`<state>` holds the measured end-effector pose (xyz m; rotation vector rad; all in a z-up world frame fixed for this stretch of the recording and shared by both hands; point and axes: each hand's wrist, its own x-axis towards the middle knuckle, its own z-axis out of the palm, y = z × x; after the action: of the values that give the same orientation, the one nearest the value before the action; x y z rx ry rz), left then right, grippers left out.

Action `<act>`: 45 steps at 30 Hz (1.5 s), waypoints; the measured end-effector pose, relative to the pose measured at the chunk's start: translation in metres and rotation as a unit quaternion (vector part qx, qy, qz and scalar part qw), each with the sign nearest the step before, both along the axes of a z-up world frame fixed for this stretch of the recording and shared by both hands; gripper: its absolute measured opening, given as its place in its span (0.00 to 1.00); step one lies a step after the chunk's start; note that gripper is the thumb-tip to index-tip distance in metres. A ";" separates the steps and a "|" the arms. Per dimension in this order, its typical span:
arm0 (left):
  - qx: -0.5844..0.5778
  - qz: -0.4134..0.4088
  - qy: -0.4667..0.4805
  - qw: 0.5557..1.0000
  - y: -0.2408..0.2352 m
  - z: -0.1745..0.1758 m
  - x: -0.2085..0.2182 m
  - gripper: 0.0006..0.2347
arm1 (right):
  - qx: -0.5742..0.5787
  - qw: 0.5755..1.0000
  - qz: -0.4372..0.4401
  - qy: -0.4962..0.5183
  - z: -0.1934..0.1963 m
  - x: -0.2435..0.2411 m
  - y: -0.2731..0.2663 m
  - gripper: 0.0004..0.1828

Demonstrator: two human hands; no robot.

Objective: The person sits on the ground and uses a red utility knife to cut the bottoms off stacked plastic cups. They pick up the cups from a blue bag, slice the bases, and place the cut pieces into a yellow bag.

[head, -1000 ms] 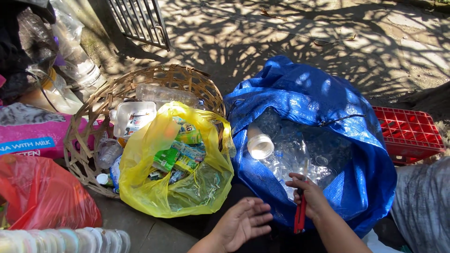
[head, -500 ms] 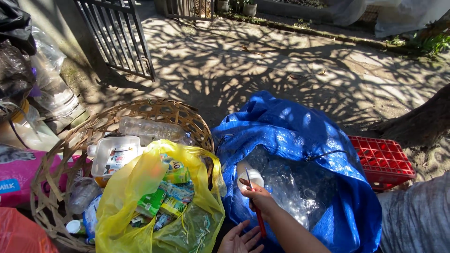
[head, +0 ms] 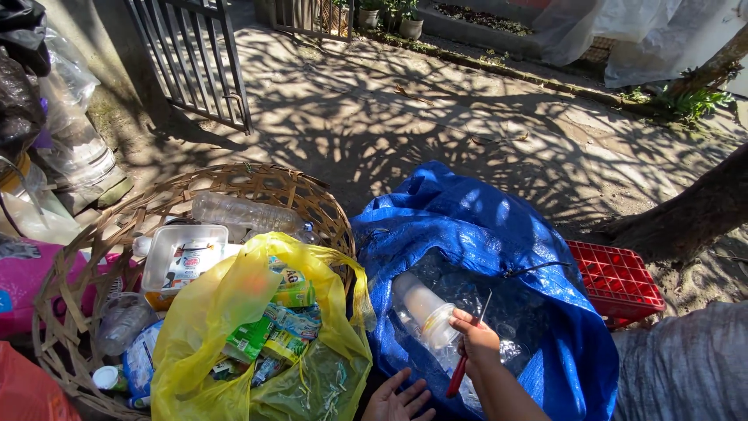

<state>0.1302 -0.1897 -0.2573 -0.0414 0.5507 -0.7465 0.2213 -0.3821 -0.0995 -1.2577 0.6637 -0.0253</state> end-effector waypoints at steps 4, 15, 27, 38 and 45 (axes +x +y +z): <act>0.065 0.001 0.022 0.998 0.003 0.060 -0.010 0.21 | 0.008 0.998 -0.059 0.018 0.030 -0.040 -0.011 0.17; 0.217 0.030 -0.157 0.963 -0.005 0.077 -0.032 0.40 | 0.115 0.993 -0.006 -0.015 0.017 -0.136 -0.016 0.11; 0.339 0.052 -0.155 0.927 0.002 0.155 -0.057 0.28 | 0.015 0.996 0.087 0.017 0.032 -0.183 0.018 0.18; 0.463 -0.043 -0.234 0.854 -0.014 0.170 -0.068 0.48 | 0.005 0.997 0.075 0.015 0.019 -0.188 0.021 0.13; 0.461 -0.033 -0.237 0.855 -0.014 0.166 -0.067 0.47 | 0.033 0.996 0.088 0.005 0.012 -0.188 0.016 0.13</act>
<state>0.0627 -0.2037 -0.0914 1.0391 0.3862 -0.4665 0.0338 -0.3663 -0.0871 -1.2496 0.5550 0.1477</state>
